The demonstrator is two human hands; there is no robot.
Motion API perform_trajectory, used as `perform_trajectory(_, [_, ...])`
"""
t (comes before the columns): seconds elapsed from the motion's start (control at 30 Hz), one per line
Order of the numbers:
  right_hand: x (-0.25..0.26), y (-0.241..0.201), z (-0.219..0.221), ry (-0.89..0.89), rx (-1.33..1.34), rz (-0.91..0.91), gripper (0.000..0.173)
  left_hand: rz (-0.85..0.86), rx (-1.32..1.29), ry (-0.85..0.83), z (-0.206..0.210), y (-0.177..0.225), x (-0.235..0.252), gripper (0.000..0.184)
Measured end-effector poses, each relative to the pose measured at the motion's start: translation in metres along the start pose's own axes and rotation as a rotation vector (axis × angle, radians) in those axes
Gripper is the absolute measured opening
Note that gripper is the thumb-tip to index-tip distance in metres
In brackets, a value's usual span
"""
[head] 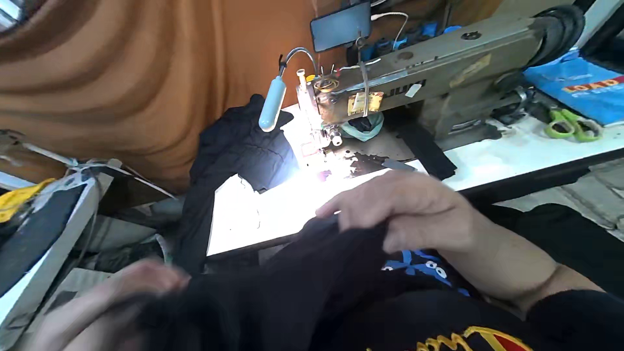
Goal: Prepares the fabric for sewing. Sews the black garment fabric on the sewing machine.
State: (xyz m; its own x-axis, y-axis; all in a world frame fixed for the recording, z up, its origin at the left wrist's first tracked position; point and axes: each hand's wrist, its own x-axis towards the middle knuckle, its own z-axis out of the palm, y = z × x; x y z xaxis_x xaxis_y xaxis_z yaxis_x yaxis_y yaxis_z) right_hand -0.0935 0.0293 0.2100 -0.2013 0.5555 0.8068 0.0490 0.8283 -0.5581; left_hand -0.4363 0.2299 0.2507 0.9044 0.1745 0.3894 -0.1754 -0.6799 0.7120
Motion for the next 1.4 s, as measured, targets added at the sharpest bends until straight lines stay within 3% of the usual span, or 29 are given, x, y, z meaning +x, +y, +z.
perform_trajectory(0.07, [-0.019, 0.007, -0.019, 0.02, -0.11, 0.111, 0.029, -0.153, -0.192, 0.165, 0.038, -0.035, 0.045, 0.025])
perform_trajectory(0.17, [-0.051, 0.042, -0.041, 0.114, -0.26, 0.532, 0.019, -0.366, -0.554, 0.336, 0.075, -0.064, 0.082, 0.013])
perform_trajectory(0.23, [-0.071, 0.065, -0.058, 0.261, -0.194, 0.76, 0.016, -0.46, -0.568, 0.23, 0.093, -0.086, 0.105, 0.006])
perform_trajectory(0.3, [-0.086, 0.073, -0.069, 0.363, -0.158, 0.839, 0.018, -0.555, -0.339, 0.007, 0.104, -0.117, 0.128, 0.006])
perform_trajectory(0.4, [-0.092, 0.077, -0.074, 0.402, -0.163, 0.837, 0.024, -0.605, -0.14, -0.134, 0.109, -0.14, 0.153, 0.014])
perform_trajectory(0.53, [-0.098, 0.087, -0.082, 0.391, -0.191, 0.853, 0.025, -0.496, -0.52, -0.037, 0.106, -0.15, 0.164, 0.012])
perform_trajectory(0.6, [-0.097, 0.086, -0.085, 0.355, -0.218, 0.874, 0.022, -0.44, -0.285, -0.169, 0.099, -0.145, 0.167, 0.002])
perform_trajectory(0.67, [-0.092, 0.082, -0.083, 0.325, -0.247, 0.836, 0.014, -0.347, 0.005, -0.306, 0.092, -0.143, 0.168, 0.005])
perform_trajectory(0.7, [-0.09, 0.08, -0.082, 0.294, -0.262, 0.804, 0.012, -0.302, 0.018, -0.299, 0.087, -0.144, 0.166, 0.008])
perform_trajectory(0.77, [-0.087, 0.082, -0.082, 0.171, -0.286, 0.772, 0.005, -0.23, -0.205, -0.209, 0.073, -0.138, 0.156, 0.009])
perform_trajectory(0.8, [-0.088, 0.084, -0.084, 0.103, -0.281, 0.776, 0.012, -0.187, -0.31, -0.177, 0.067, -0.131, 0.15, 0.009])
perform_trajectory(0.93, [-0.086, 0.073, -0.085, 0.047, -0.257, 0.624, 0.031, 0.021, -0.432, -0.313, 0.049, -0.119, 0.136, 0.021])
perform_trajectory(1.07, [-0.082, 0.054, -0.093, 0.07, -0.13, 0.468, 0.039, -0.162, -0.241, -0.309, 0.045, -0.135, 0.13, 0.013])
perform_trajectory(1.2, [-0.112, 0.076, -0.097, 0.215, 0.155, 0.553, 0.029, -0.351, -0.493, -0.313, 0.057, -0.171, 0.128, 0.011])
perform_trajectory(1.27, [-0.12, 0.08, -0.096, 0.283, 0.183, 0.619, 0.024, -0.518, -0.647, -0.184, 0.071, -0.186, 0.126, 0.006])
perform_trajectory(1.33, [-0.121, 0.082, -0.089, 0.432, 0.081, 0.78, 0.018, -0.679, -0.767, 0.046, 0.086, -0.191, 0.128, 0.003])
perform_trajectory(1.4, [-0.115, 0.086, -0.082, 0.564, -0.04, 0.903, 0.018, -0.779, -0.783, 0.24, 0.103, -0.179, 0.14, 0.02])
